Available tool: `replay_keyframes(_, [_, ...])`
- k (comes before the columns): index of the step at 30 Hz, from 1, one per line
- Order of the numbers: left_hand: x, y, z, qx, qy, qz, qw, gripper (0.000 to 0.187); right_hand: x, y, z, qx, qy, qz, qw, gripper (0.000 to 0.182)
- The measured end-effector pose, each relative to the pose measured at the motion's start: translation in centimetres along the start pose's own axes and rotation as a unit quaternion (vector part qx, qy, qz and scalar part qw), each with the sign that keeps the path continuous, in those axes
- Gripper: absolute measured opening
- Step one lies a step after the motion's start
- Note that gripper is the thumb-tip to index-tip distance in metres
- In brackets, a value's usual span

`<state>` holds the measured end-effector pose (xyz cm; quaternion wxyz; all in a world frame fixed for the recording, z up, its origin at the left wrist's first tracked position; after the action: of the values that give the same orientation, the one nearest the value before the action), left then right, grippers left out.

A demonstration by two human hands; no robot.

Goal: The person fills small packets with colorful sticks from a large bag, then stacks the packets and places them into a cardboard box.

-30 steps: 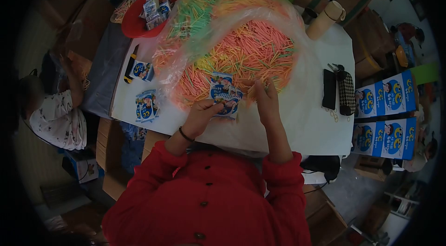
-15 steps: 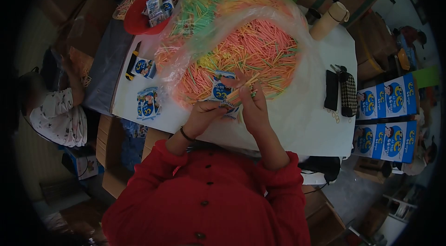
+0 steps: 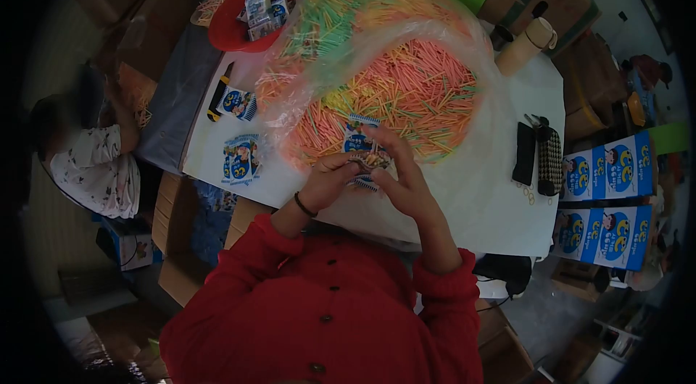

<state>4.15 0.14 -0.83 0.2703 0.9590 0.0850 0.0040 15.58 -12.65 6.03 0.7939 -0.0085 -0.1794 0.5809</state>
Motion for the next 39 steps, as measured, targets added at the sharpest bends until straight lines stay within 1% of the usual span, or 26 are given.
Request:
replay_keyframes(2, [-0.2,0.1,-0.7,-0.049,0.029,0.013,0.998,0.03,0.0,-0.9,1.0,0.104,-0.03,-0.11,0.988,0.048])
replay_keyframes(4, [-1.1,-0.3,-1.6,-0.106,0.108,0.034,0.988,0.029,-0.8,-2.5,0.8,0.102,-0.04,-0.156,0.982,0.044])
replay_keyframes(8, [-5.2,-2.1,-4.2,-0.102,0.195,-0.016,0.975,0.03,-3.9,-5.5,-0.8,0.166,-0.014,-0.247,0.955,0.041])
replay_keyframes(9, [-6.8,-3.1,-5.3,-0.044,0.22,-0.062,0.973,0.03,-4.6,-5.9,-1.2,0.171,-0.015,-0.243,0.955,0.041])
replay_keyframes(10, [-8.1,-4.0,-6.2,0.011,0.242,-0.103,0.965,0.03,-5.7,-6.7,-1.4,0.17,0.009,-0.288,0.942,0.039])
replay_keyframes(11, [-9.7,-5.7,-6.6,0.056,0.24,-0.141,0.959,0.033,-6.7,-7.4,-1.4,0.163,0.034,-0.337,0.927,0.036])
replay_keyframes(12, [-10.9,-7.2,-6.6,0.099,0.236,-0.177,0.95,0.035,-7.4,-7.8,-1.3,0.155,0.038,-0.343,0.926,0.036])
replay_keyframes(13, [-11.2,-7.5,-6.9,0.095,0.235,-0.173,0.952,0.035,-7.6,-8.0,-1.4,0.128,0.047,-0.359,0.923,0.032])
replay_keyframes(14, [-11.8,-8.0,-7.3,0.106,0.223,-0.227,0.942,0.037,-7.8,-7.9,-1.4,0.105,0.058,-0.374,0.92,0.027])
replay_keyframes(15, [-12.3,-8.2,-7.5,0.117,0.211,-0.282,0.929,0.039,-7.7,-7.5,-1.6,0.106,0.057,-0.375,0.919,0.027])
replay_keyframes(16, [-12.3,-7.6,-7.4,0.117,0.21,-0.28,0.929,0.039,-7.0,-6.2,-1.2,0.077,0.074,-0.332,0.937,0.024])
replay_keyframes(17, [-11.9,-6.5,-7.1,0.111,0.196,-0.266,0.937,0.041,-6.3,-4.8,-0.7,0.047,0.091,-0.29,0.952,0.023])
replay_keyframes(21, [-9.6,-2.6,-5.6,0.072,0.175,-0.187,0.964,0.047,-1.4,2.3,2.5,-0.027,0.042,-0.106,0.993,0.034])
replay_keyframes(24, [-8.6,-1.6,-3.9,0.142,0.166,-0.156,0.963,0.052,0.4,5.0,2.9,0.002,0.041,-0.086,0.995,0.03])
replay_keyframes(26, [-8.4,-1.0,-3.7,0.174,0.168,-0.151,0.959,0.053,1.2,5.9,2.6,-0.252,-0.117,-0.039,0.96,0.024])
replay_keyframes(27, [-8.5,-0.8,-3.7,0.202,0.169,-0.143,0.954,0.053,1.2,6.1,2.4,-0.249,-0.117,-0.035,0.961,0.024])
replay_keyframes(28, [-8.7,-0.8,-3.6,0.203,0.169,-0.148,0.953,0.053,1.2,5.9,2.1,-0.215,-0.099,-0.049,0.97,0.019])
replay_keyframes(30, [-8.9,-0.9,-3.2,0.087,0.107,-0.106,0.985,0.05,0.9,5.5,1.3,-0.181,-0.081,-0.06,0.978,0.015])
replay_keyframes(31, [-9.0,-0.9,-3.1,0.086,0.108,-0.108,0.984,0.05,0.8,4.9,0.5,-0.046,-0.003,-0.103,0.994,0.012])
replay_keyframes(32, [-9.0,-1.0,-2.9,0.068,0.11,-0.123,0.984,0.048,0.6,4.6,-0.2,0.09,0.076,-0.143,0.983,0.009])
replay_keyframes(33, [-9.2,-1.1,-2.7,0.049,0.111,-0.138,0.983,0.045,0.6,4.6,-0.3,0.089,0.077,-0.141,0.983,0.009])
replay_keyframes(35, [-9.7,-1.4,-2.6,0.046,0.104,-0.147,0.982,0.043,1.7,4.5,1.2,0.218,0.069,-0.209,0.951,0.01])
replay_keyframes(36, [-10.2,-1.9,-2.7,0.047,0.099,-0.158,0.981,0.04,1.8,4.3,1.3,0.224,0.068,-0.203,0.951,0.01])
replay_keyframes(37, [-11.0,-2.6,-2.8,0.053,0.101,-0.168,0.979,0.04,1.4,3.4,1.0,0.295,0.079,-0.238,0.922,0.011])
replay_keyframes(38, [-11.8,-3.6,-2.8,0.06,0.123,-0.225,0.965,0.038,1.0,2.6,0.4,0.363,0.092,-0.271,0.887,0.013])
replay_keyframes(39, [-12.4,-4.6,-2.8,0.065,0.146,-0.279,0.947,0.035,0.4,1.6,-0.1,0.37,0.091,-0.265,0.886,0.013])
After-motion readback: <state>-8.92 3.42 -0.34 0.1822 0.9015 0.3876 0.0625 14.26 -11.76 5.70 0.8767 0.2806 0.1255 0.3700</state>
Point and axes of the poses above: each hand's wrist, its own x-axis towards the middle knuckle, its own y-axis out of the palm, z = x × y, the point moved 2 cm from there along x, towards the middle knuckle, and after that the axes turned 5 degrees about z, right-handed, at the moved point
